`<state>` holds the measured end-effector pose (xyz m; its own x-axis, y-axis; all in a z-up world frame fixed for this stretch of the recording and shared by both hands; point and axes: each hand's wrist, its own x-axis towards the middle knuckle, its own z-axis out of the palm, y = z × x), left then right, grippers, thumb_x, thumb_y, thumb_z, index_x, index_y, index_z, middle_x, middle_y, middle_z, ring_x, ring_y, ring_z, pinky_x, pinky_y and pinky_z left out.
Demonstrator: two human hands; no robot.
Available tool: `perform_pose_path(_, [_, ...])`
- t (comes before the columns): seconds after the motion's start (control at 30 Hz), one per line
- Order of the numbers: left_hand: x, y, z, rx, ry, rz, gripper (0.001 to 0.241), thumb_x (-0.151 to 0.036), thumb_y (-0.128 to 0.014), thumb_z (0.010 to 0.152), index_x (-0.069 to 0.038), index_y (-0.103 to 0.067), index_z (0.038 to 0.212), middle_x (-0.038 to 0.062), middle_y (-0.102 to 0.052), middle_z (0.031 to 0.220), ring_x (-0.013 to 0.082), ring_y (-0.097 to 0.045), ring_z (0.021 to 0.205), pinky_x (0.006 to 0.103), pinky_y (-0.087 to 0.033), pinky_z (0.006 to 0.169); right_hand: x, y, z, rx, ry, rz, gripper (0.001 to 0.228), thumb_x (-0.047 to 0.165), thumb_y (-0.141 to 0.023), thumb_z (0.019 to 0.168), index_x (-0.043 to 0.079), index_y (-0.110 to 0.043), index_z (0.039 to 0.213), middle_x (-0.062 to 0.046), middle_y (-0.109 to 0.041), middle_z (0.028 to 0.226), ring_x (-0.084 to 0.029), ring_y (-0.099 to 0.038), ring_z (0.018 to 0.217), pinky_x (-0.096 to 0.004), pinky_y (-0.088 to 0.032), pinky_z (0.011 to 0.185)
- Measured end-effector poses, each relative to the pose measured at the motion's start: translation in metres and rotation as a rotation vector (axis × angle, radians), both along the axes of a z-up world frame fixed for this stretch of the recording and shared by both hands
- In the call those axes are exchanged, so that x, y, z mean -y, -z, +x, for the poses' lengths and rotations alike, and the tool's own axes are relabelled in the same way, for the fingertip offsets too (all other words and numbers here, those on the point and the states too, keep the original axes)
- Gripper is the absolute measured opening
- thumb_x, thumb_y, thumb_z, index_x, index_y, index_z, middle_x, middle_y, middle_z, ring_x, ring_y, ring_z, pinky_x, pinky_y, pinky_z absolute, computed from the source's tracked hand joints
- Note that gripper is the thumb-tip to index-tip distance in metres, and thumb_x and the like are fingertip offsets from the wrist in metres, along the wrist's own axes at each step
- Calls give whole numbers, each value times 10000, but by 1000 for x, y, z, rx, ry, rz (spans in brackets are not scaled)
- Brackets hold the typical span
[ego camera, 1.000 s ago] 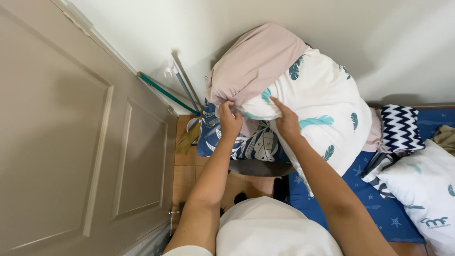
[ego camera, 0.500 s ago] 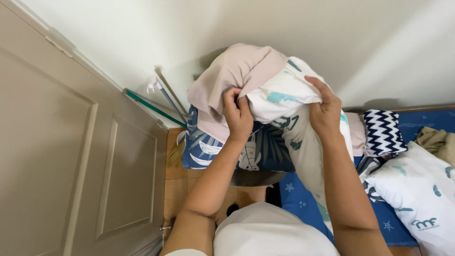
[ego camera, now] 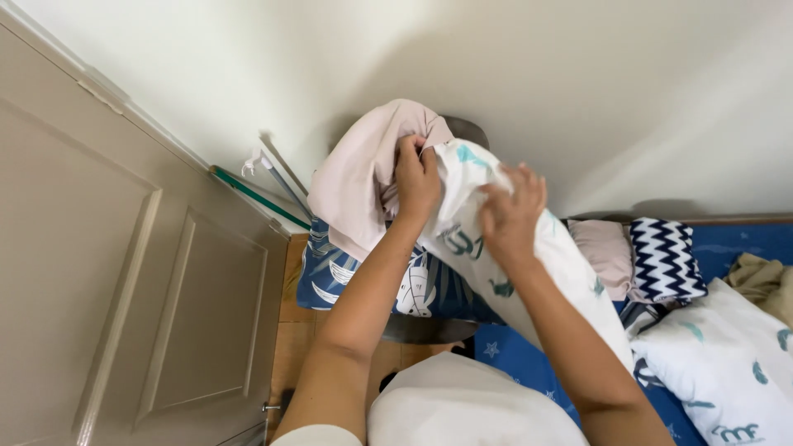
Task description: The person inserts a pillow into a light pink pillowcase on a chair. They repeatedly adjust the corners and edges, pulling the fabric over the pillow and smoothing it. The pillow remains on the chair throughout the clip.
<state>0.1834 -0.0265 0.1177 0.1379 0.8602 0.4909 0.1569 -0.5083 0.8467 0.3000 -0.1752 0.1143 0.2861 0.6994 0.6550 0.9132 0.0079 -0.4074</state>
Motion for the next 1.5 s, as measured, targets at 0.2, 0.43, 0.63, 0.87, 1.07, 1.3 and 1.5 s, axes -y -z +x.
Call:
perform_pose_path(0.2, [-8, 9, 11, -48, -7, 91, 177, -94, -551, 1005, -2, -569, 1155, 205, -663, 1054, 369, -648, 970, 430, -516, 866, -24, 11, -8, -221, -143, -406, 876, 156, -861, 656, 92, -548, 1472, -318, -383, 1524, -533, -447, 1263, -592, -443, 939])
perform_pose_path(0.43, [13, -10, 19, -237, -62, 131, 190, -113, -615, 970, -15, -706, 1105, 209, -726, 1035, 397, -699, 935, 447, -546, 840, -71, 35, 32, -366, -360, -258, 532, 47, -725, 853, 88, -629, 1375, -230, -660, 1234, -391, -666, 1076, -396, -531, 1011])
perform_pose_path(0.63, [42, -27, 51, -223, 103, 80, 189, -132, -611, 958, -19, -739, 1040, 198, -747, 1004, 360, -739, 910, 417, -579, 858, -101, 59, 34, -320, -432, -377, 417, 143, -716, 873, 43, -647, 1272, -213, -659, 1207, -374, -630, 1118, -430, -517, 956])
perform_pose_path(0.87, [5, 3, 40, -456, 109, 15, 211, -184, -714, 929, -47, -747, 1085, 210, -720, 1066, 384, -672, 1007, 444, -519, 915, -119, 95, 50, -411, -489, -305, 414, 224, -755, 868, 42, -694, 1234, -191, -637, 1326, -318, -598, 1260, -407, -501, 1040])
perform_pose_path(1.07, [1, 15, 26, -447, 61, 141, 373, 8, -636, 861, -123, -744, 1194, 175, -635, 1165, 375, -604, 1115, 436, -492, 969, -63, -3, 48, -377, -384, -153, 397, 197, -756, 854, 85, -719, 1233, -226, -583, 1371, -386, -562, 1265, -440, -483, 1012])
perform_pose_path(1.3, [-19, 44, 39, -382, -6, 114, 434, 34, -667, 828, -31, -608, 1254, 178, -647, 1204, 379, -606, 1156, 450, -488, 1000, 1, -29, 12, -448, -326, -695, 961, 243, -770, 862, 77, -226, 1637, -252, -324, 1579, -444, -525, 1327, -457, -478, 1080])
perform_pose_path(1.5, [-20, 45, 45, -439, 41, -110, 320, -41, -722, 848, -42, -634, 1155, 178, -688, 1119, 355, -657, 1076, 433, -524, 948, -19, 74, 25, -207, -313, -119, 1161, 17, -845, 666, 39, -161, 1603, -341, -459, 1378, -483, -596, 1110, -483, -514, 939])
